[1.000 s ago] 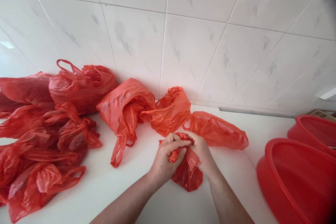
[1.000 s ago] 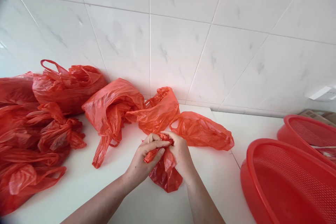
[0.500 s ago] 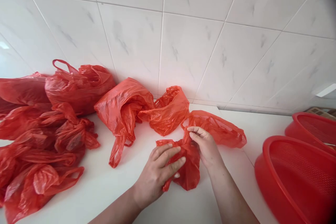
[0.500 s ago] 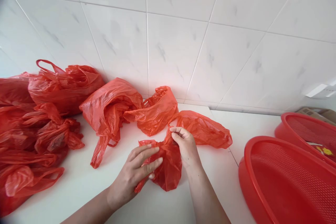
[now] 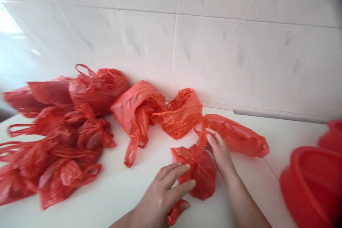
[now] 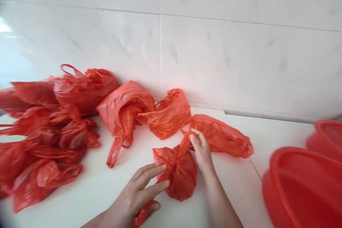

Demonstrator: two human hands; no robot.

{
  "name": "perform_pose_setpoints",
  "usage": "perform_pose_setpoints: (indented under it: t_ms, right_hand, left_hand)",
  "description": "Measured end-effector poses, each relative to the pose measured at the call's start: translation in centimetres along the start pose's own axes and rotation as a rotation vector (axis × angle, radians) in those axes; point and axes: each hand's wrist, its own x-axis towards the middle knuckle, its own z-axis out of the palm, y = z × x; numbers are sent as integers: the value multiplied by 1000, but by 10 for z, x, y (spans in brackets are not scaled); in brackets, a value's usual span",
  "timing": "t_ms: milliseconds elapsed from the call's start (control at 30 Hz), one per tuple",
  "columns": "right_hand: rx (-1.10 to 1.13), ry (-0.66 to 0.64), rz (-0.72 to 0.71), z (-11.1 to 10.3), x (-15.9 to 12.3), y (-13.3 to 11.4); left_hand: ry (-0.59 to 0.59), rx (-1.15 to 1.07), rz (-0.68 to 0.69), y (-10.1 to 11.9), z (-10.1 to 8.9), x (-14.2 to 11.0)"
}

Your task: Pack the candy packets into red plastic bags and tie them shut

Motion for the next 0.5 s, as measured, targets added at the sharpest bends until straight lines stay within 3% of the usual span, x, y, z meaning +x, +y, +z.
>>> perform_pose_setpoints:
  t_ms: [100,233,333,400,500]
  right_hand:
    - [-80,15,-9,-4,3,9]
    - [-191,8,94,4,1,20]
    - [-149,-161,178,16,-12,18]
    - [-120,-285,231,22,-20,14]
    - [-133,-290,211,27,-25,10]
  left_hand:
    - [-30,64,-84,3,9,16]
    - [-87,53,-315,-8,42,33]
    - [-90,19,-384,-15,62,37]
    - [-77,15,-371,-16,63,37]
    - [-39,-10,-343,-16,46,35]
